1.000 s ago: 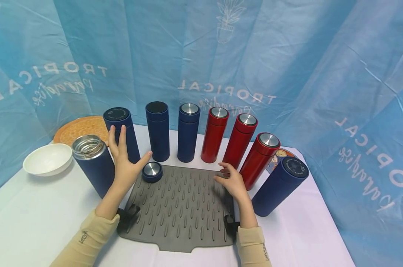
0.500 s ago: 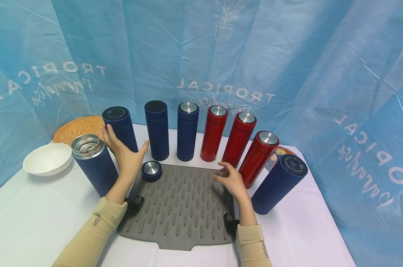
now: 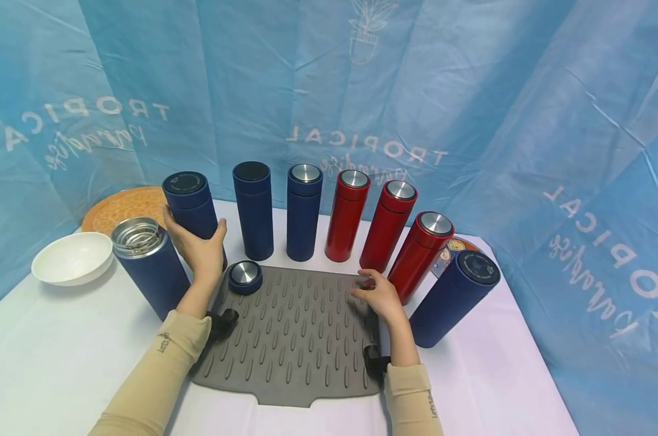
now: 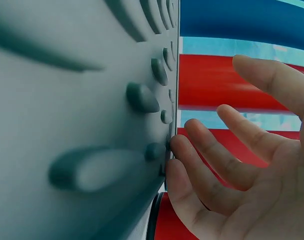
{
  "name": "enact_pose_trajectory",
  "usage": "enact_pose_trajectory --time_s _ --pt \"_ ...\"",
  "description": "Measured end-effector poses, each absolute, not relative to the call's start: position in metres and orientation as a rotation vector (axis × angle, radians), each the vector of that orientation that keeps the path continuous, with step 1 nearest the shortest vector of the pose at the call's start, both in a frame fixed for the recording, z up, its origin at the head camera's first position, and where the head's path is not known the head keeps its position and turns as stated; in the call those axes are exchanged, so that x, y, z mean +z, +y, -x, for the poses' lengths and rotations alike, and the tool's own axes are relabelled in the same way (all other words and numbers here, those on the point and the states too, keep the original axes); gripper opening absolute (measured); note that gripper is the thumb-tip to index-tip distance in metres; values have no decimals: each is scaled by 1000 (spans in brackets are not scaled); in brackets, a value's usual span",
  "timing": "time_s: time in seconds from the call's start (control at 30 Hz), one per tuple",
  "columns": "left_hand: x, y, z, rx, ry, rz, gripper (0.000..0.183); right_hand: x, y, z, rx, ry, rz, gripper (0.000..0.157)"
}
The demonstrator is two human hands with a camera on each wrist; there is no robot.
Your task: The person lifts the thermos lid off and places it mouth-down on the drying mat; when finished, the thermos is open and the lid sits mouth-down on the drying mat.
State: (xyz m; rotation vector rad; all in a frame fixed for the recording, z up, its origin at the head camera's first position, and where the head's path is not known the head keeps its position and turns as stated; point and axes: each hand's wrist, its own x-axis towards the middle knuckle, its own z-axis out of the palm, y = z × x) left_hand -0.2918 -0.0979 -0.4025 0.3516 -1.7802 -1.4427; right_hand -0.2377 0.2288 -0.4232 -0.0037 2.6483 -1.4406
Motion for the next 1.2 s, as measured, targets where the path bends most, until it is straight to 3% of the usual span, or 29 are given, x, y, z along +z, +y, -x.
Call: enact_pose_trajectory --time_s 0.63,1.2 --pt "-400 -103 294 -1514 -1681 -311 85 -427 222 239 -1453 2635 -20 49" --pt "-370 -77 249 -1325 -1660 188 81 -420 224 236 -1478 2623 11 51"
